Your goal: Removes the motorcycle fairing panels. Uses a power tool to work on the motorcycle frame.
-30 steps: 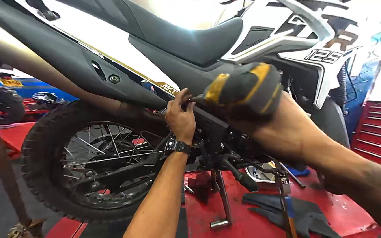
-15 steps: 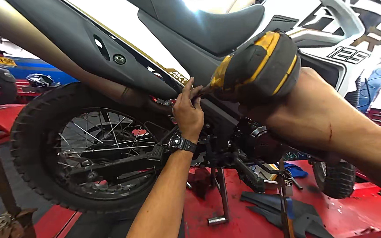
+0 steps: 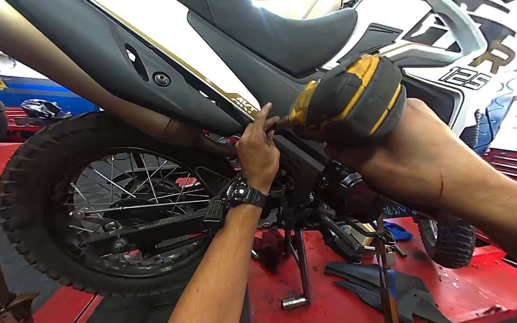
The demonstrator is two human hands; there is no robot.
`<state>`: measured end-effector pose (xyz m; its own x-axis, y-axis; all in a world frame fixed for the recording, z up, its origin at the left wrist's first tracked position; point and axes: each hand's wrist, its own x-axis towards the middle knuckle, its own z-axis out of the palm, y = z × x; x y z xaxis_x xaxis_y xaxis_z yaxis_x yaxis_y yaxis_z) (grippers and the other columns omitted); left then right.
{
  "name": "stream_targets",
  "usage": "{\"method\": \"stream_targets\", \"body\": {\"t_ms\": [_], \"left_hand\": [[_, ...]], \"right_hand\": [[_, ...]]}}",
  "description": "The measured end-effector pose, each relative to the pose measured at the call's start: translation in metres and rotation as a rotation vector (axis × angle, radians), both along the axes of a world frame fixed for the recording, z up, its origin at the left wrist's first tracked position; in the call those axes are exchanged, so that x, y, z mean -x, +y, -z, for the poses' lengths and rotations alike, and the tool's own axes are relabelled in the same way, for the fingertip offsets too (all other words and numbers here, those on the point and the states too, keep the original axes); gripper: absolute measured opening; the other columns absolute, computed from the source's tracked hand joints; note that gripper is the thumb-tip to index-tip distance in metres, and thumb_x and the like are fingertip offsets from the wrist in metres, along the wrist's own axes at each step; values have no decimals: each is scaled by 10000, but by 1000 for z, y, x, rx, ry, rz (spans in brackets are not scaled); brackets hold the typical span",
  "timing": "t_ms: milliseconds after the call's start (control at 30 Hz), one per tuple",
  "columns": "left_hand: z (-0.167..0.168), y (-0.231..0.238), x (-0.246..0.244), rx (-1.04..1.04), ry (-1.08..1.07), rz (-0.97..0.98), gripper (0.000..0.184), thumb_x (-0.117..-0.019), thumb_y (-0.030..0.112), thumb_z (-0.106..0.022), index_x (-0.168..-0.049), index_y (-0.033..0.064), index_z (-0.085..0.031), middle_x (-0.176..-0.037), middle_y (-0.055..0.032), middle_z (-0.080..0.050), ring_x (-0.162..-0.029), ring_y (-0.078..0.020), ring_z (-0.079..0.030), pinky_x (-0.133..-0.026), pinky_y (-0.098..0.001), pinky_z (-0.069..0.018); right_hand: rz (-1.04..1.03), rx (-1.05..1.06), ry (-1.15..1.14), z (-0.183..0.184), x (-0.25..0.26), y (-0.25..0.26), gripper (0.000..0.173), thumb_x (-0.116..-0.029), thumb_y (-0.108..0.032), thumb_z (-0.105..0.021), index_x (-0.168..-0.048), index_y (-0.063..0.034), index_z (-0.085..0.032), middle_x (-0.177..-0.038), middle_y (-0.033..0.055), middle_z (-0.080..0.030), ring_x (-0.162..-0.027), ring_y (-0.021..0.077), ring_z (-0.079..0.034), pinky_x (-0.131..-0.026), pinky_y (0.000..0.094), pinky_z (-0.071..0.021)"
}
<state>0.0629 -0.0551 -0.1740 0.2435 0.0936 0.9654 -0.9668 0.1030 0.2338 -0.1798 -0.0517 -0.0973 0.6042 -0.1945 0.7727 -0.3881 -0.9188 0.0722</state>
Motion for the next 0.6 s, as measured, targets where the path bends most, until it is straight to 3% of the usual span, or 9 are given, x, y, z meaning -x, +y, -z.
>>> {"method": "stream_targets", "body": {"t_ms": [100, 267, 333, 400, 500, 600], "left_hand": [[2, 4, -1, -3, 24, 81, 529, -918, -58, -639, -1422, 88, -568, -1139, 28, -772, -1058, -102, -722, -911, -338, -588], [12, 0, -2, 64, 52, 103, 547, -932, -16, -655, -1454, 51, -507, -1246, -37, -698, -1116, -131, -683, -940, -321, -596], [26, -4, 4, 72, -11, -32, 382, -932, 49, -670, -1311, 27, -629, -1194, -96, -695, -1128, -214, -658, -943, -373, -571], [44, -10, 10, -17, -151, -162, 213, -977, 138, -633, -1155, 79, -734, -1234, -78, -711, -1233, -257, -627, -1021, -423, -531], [56, -23, 13, -172, -280, -300, 333, -1028, 225, -547, -1309, 116, -686, -1465, -69, -594, -1435, -287, -468, -1202, -478, -356], [57, -28, 12, -258, -289, -446, 428, -1045, 269, -478, -1429, 122, -597, -1535, -52, -528, -1464, -248, -419, -1156, -445, -357]], "right_hand": [[-13, -16, 2, 2, -2, -2, 524, -826, -435, -702, -1287, -247, -537, -882, -71, -663, -841, 92, -683, -661, 414, -568], [-27, -76, 19, 6, 1, 3, 514, -825, -372, -724, -1285, -256, -528, -863, -75, -668, -782, 88, -688, -595, 393, -566], [-31, -100, 22, 10, 1, 0, 571, -826, -418, -730, -1327, -267, -500, -913, -84, -671, -834, 76, -689, -648, 397, -589], [-39, -112, 8, 14, 1, -3, 589, -828, -467, -741, -1330, -281, -496, -938, -100, -673, -860, 51, -687, -681, 375, -603], [-49, -108, -8, 17, 0, -7, 540, -834, -511, -730, -1286, -302, -521, -945, -128, -676, -873, 16, -684, -699, 338, -610], [-59, -96, -4, 19, -1, -12, 418, -835, -501, -743, -1188, -324, -607, -967, -136, -688, -904, 10, -682, -742, 328, -613]]}}
